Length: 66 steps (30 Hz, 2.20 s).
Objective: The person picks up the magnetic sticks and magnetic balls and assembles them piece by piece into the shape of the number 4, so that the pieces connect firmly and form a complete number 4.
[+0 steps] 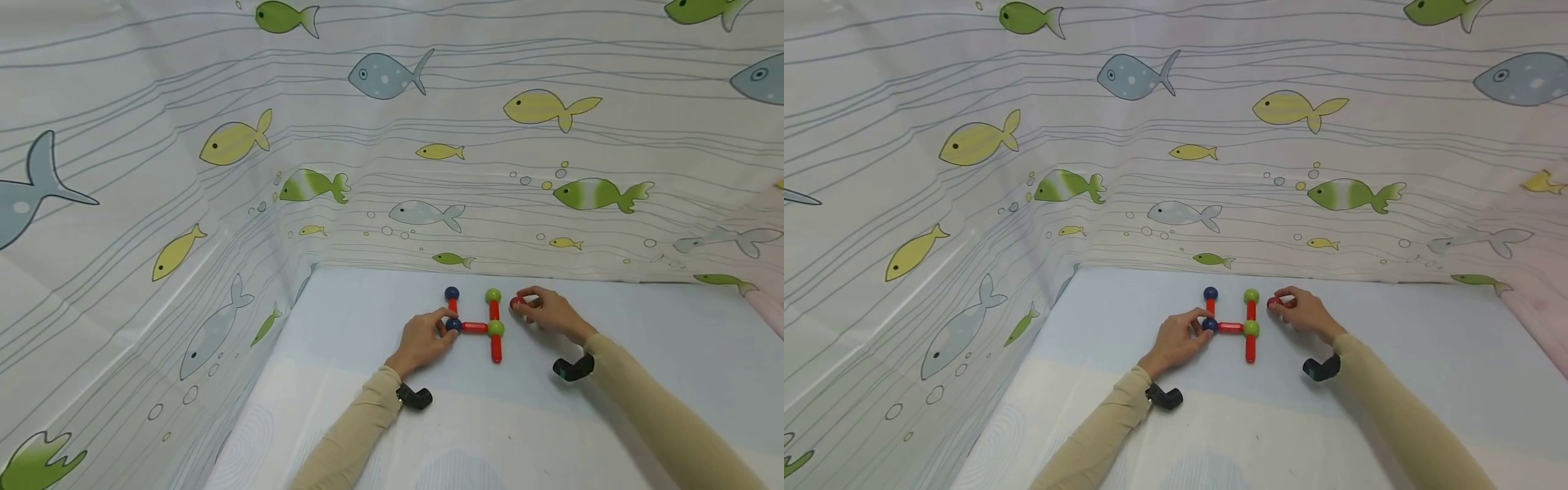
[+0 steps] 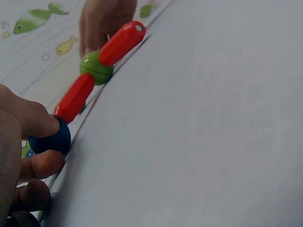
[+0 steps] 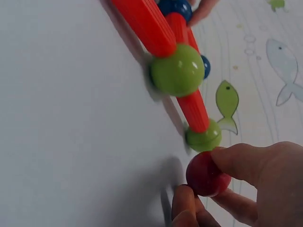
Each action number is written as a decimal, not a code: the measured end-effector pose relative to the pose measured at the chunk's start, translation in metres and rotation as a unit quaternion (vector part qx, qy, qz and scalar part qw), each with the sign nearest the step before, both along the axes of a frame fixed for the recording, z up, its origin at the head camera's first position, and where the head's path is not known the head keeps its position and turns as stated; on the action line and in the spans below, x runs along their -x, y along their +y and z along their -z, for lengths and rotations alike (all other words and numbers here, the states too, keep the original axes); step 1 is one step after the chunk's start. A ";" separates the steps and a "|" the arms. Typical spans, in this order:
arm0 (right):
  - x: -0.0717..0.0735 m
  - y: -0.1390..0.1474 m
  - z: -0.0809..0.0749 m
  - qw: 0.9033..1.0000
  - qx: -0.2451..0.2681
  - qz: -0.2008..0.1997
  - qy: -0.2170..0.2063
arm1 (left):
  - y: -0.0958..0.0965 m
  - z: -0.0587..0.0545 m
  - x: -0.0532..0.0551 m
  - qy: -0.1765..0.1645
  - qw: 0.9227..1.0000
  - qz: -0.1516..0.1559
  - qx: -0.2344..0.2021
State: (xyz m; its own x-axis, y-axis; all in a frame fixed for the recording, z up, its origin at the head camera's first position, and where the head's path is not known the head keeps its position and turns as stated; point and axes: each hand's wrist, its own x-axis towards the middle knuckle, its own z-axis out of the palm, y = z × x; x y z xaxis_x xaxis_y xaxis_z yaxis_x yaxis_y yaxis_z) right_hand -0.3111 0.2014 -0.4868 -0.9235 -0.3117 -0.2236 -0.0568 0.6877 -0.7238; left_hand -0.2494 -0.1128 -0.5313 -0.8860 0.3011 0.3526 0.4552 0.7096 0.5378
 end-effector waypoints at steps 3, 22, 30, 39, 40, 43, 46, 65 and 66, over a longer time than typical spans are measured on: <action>-0.011 -0.001 0.001 1.000 -0.001 -0.009 0.019 | 0.000 0.000 0.000 -0.003 1.000 0.001 0.000; -0.087 -0.005 0.007 0.998 0.007 0.013 0.064 | 0.003 -0.003 0.000 0.010 1.000 0.001 0.010; -0.112 -0.011 0.014 0.995 0.016 0.005 0.103 | 0.007 -0.008 -0.006 0.026 0.999 0.004 0.031; -0.125 -0.021 0.017 0.993 0.023 0.004 0.119 | 0.012 -0.007 -0.006 0.036 0.998 -0.007 0.041; -0.126 -0.022 0.018 0.993 0.024 0.006 0.118 | 0.012 -0.007 -0.006 0.036 0.998 -0.008 0.041; -0.127 -0.026 0.019 0.993 0.020 0.009 0.119 | 0.012 -0.006 -0.005 0.033 0.999 -0.008 0.043; -0.128 -0.030 0.020 0.993 0.018 0.015 0.118 | 0.012 -0.006 -0.005 0.029 0.999 -0.007 0.045; -0.130 -0.051 0.005 0.997 -0.016 0.045 0.056 | 0.010 -0.005 -0.005 0.031 0.999 -0.003 0.030; -0.129 -0.051 0.005 0.997 -0.016 0.046 0.053 | 0.010 -0.005 -0.005 0.030 0.999 -0.003 0.029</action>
State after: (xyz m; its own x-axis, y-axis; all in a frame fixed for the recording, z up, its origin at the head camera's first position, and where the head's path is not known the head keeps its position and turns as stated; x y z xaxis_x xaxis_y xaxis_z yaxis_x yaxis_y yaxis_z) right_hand -0.1817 0.1500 -0.4915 -0.9668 -0.2184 -0.1327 -0.0665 0.7165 -0.6944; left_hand -0.2446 -0.1026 -0.5264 -0.8653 0.3175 0.3878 0.4815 0.7417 0.4670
